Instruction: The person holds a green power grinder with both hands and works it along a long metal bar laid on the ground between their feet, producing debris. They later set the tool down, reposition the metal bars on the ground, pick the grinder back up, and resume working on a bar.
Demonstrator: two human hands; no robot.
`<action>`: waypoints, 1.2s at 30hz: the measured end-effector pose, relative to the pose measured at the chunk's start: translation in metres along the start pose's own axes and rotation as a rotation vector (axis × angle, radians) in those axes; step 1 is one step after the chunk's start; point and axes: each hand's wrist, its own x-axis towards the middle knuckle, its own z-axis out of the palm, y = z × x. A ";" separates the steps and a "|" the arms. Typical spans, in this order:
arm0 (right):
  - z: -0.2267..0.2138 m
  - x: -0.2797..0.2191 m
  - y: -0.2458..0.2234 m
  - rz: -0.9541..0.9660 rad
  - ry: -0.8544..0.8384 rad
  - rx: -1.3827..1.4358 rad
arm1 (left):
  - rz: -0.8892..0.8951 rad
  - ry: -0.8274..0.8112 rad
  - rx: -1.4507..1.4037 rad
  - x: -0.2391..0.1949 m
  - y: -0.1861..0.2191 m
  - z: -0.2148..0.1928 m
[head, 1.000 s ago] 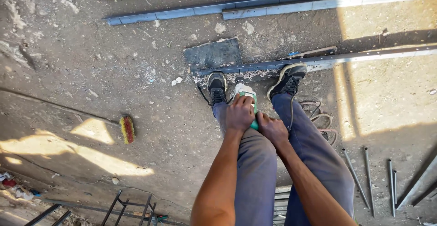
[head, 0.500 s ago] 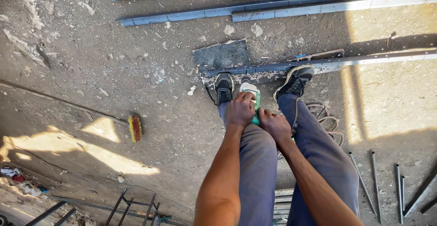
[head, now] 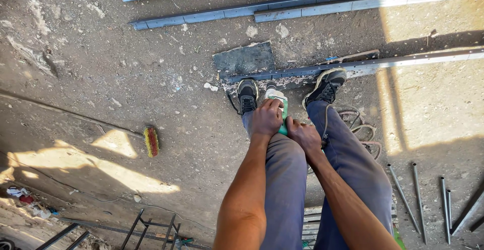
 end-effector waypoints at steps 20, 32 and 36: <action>0.008 0.000 0.009 0.039 -0.073 0.070 | 0.008 -0.021 0.027 0.008 0.006 0.003; -0.029 0.006 0.004 0.002 -0.003 0.019 | -0.026 -0.013 0.046 0.006 0.010 -0.004; -0.027 0.006 0.000 0.049 -0.096 0.064 | -0.012 0.005 0.054 0.006 0.006 -0.001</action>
